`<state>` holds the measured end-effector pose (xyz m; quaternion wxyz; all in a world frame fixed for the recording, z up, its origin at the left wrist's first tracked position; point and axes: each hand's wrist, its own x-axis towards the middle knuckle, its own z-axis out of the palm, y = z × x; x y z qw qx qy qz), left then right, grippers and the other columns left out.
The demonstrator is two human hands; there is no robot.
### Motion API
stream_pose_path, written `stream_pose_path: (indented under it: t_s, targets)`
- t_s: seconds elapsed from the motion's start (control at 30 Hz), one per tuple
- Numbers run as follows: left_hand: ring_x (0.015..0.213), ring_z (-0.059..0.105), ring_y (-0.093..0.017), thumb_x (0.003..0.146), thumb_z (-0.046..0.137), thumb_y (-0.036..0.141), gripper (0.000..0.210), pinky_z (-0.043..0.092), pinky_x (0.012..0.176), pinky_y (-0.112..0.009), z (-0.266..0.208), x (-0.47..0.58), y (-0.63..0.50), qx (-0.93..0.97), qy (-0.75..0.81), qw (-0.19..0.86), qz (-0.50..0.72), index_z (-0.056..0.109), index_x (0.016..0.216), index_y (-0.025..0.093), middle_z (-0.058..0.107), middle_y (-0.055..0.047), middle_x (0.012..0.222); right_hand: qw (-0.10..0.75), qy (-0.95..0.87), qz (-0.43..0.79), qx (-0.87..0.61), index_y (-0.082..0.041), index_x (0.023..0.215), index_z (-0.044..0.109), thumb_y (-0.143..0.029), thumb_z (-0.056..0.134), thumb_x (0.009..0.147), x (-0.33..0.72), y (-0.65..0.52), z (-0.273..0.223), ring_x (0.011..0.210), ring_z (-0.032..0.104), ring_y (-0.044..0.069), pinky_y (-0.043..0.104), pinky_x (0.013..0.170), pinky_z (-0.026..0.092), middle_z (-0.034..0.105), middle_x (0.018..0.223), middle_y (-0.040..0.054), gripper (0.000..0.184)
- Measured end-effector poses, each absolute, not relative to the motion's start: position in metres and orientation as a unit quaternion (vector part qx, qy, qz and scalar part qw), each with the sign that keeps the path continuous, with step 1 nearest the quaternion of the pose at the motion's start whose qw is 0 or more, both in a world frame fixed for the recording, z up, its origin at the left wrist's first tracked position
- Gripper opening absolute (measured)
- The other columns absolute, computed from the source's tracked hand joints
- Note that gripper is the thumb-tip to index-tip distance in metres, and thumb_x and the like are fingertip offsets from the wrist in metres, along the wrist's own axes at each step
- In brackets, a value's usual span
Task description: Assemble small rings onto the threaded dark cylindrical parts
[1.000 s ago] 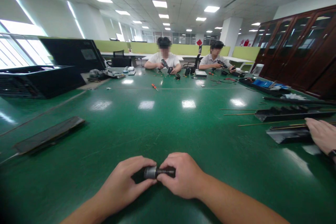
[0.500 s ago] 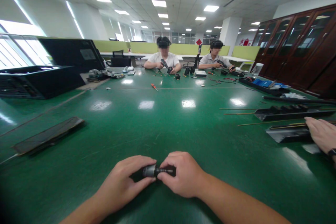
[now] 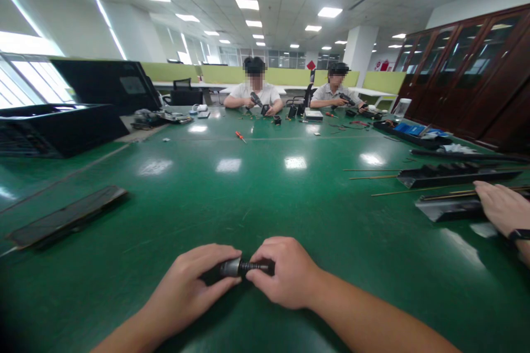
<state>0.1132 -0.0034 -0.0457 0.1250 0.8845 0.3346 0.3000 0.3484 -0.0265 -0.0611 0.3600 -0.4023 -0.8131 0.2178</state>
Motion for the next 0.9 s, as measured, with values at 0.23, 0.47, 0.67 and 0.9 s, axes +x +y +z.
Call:
stream_pose_path:
  t_s: [0.23, 0.47, 0.67, 0.9]
  targets:
    - [0.088, 0.073, -0.016, 0.082, 0.076, 0.026, 0.028, 0.058, 0.08, -0.027, -0.0457, 0.1119, -0.0035, 0.884, 0.329, 0.114, 0.312, 0.069, 0.108, 0.031, 0.077, 0.004, 0.1, 0.359, -0.81, 0.22, -0.408, -0.018, 0.084, 0.072, -0.025, 0.068, 0.086, 0.3488, -0.0271, -0.058, 0.069, 0.059, 0.015, 0.026, 0.066, 0.04, 0.067, 0.075, 0.0019, 0.009]
    - [0.089, 0.074, -0.017, 0.082, 0.076, 0.028, 0.024, 0.059, 0.081, -0.027, -0.0444, 0.1111, -0.0032, 0.884, 0.33, 0.101, 0.315, 0.071, 0.106, 0.029, 0.078, 0.002, 0.099, 0.356, -0.809, 0.222, -0.411, -0.018, 0.085, 0.072, -0.026, 0.068, 0.086, 0.3499, -0.0274, -0.0577, 0.069, 0.059, 0.015, 0.027, 0.066, 0.04, 0.067, 0.075, 0.0015, 0.009]
    - [0.089, 0.074, -0.018, 0.084, 0.073, 0.029, 0.023, 0.06, 0.08, -0.029, -0.0438, 0.1091, -0.0022, 0.888, 0.326, 0.081, 0.315, 0.07, 0.107, 0.029, 0.078, 0.001, 0.1, 0.351, -0.808, 0.218, -0.421, -0.018, 0.085, 0.072, -0.025, 0.068, 0.086, 0.3496, -0.0265, -0.0577, 0.069, 0.06, 0.016, 0.027, 0.066, 0.041, 0.067, 0.075, 0.0017, 0.008]
    - [0.089, 0.074, -0.019, 0.084, 0.074, 0.029, 0.024, 0.061, 0.079, -0.03, -0.0436, 0.1066, 0.0, 0.889, 0.328, 0.065, 0.313, 0.07, 0.108, 0.03, 0.078, 0.001, 0.1, 0.351, -0.8, 0.221, -0.434, -0.018, 0.083, 0.072, -0.024, 0.068, 0.084, 0.3485, -0.0282, -0.0564, 0.069, 0.06, 0.016, 0.027, 0.066, 0.041, 0.067, 0.074, 0.0016, 0.007]
